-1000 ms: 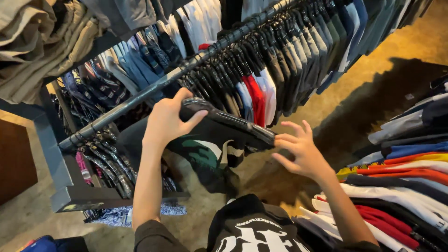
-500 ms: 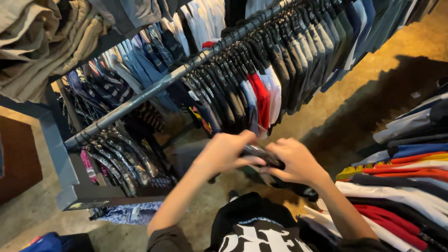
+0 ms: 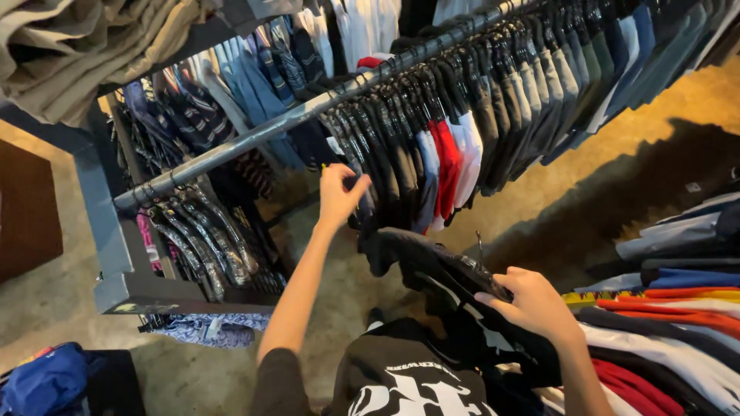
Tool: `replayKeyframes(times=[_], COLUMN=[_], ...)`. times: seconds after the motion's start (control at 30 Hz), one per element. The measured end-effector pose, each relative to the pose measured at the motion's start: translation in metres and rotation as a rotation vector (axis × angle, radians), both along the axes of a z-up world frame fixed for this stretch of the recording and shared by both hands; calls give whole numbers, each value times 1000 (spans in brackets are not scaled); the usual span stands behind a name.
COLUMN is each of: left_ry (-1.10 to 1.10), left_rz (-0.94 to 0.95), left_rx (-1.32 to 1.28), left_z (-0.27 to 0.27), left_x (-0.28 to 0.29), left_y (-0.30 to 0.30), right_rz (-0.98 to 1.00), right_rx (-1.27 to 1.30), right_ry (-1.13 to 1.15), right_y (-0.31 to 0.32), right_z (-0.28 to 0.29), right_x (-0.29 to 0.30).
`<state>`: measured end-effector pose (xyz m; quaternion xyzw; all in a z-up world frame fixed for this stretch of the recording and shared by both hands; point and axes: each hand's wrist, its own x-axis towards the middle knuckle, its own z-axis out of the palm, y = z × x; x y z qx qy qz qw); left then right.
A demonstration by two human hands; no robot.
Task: The person browses a clothing rack, removes shirts on hangers, and places them into a red shopping basket. They repeatedly take shirts from the basket, hang them back on the rack, and continue sorting through the available items.
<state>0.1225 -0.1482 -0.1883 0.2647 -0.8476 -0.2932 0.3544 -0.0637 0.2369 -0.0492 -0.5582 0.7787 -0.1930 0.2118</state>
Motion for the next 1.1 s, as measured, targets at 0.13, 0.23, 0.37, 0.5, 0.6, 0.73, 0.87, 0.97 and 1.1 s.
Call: replayKeyframes(times=[0.13, 0.23, 0.37, 0.5, 0.6, 0.73, 0.87, 0.97, 1.1], left_ry=[259, 134, 2, -13, -38, -80, -92, -27, 2], left_rz=[404, 469, 538, 594, 650, 743, 668, 556, 386], left_rx=[-9, 135, 311, 257, 248, 288, 339, 330, 270], left_z=[-69, -91, -70, -62, -58, -39, -50, -70, -92], left_x=[-31, -33, 8, 63, 90, 110, 99, 71, 20], left_y=[-30, -31, -6, -2, 0, 6, -1, -10, -17], right_rz=[-63, -118, -123, -60, -13, 56, 38, 16, -127], right_rx=[-23, -3, 1, 40, 45, -25, 128, 117, 167], right_ry=[61, 153, 117, 112, 106, 95, 29, 48, 41], right_y=[-12, -19, -22, -42, -67, -98, -111, -110, -98], right_z=[-4, -7, -10, -26, -26, -15, -13, -19, -19], right_x=[11, 18, 27, 29, 39, 59, 72, 71, 69])
